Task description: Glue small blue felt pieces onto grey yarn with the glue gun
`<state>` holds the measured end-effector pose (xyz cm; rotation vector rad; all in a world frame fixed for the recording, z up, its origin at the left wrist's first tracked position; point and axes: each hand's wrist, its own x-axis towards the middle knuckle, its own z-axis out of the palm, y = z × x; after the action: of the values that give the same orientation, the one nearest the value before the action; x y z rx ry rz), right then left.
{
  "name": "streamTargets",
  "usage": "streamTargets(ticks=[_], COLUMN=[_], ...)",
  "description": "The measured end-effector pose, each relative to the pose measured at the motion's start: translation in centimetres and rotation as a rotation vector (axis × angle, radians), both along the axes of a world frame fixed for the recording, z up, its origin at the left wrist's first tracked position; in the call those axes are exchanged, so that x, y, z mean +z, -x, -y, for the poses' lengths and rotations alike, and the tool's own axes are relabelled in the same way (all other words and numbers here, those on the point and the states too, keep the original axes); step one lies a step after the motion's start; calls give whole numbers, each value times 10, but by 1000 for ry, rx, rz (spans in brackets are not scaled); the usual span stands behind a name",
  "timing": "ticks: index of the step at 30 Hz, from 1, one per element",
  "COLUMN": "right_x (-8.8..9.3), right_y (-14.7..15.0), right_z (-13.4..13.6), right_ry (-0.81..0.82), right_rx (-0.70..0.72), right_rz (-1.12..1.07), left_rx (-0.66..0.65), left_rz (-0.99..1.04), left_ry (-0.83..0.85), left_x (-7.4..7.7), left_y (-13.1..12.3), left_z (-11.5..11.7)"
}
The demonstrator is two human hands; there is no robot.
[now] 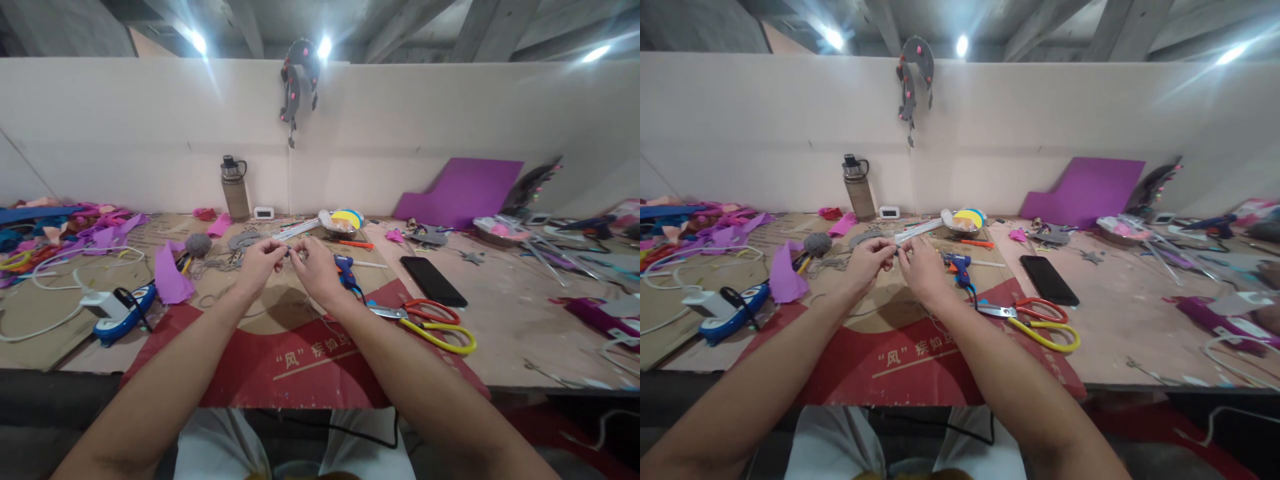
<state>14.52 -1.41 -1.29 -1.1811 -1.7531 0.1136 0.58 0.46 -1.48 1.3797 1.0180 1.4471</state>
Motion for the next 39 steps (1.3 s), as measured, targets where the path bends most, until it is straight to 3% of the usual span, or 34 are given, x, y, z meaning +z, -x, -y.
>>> streamTargets(ticks=[6, 12, 21, 30, 39], right_x=[0, 0, 4, 0, -1], right_y=[0, -1, -4, -2, 3], right_z=[-4, -8, -7, -6, 1], right_ry=[20, 148, 176, 110, 110], right_rx=[21, 56, 37, 18, 137], right_rz=[-85, -200, -113, 70, -108], left_rx=[-41, -107, -96, -35, 93], left_rz=[41, 110, -177, -329, -261], left_ry=[13, 55, 50, 10, -52], left_x=[1, 2, 13, 19, 15], left_y=[-1, -2, 8, 7, 8], left_z=[2, 2, 7, 12, 8])
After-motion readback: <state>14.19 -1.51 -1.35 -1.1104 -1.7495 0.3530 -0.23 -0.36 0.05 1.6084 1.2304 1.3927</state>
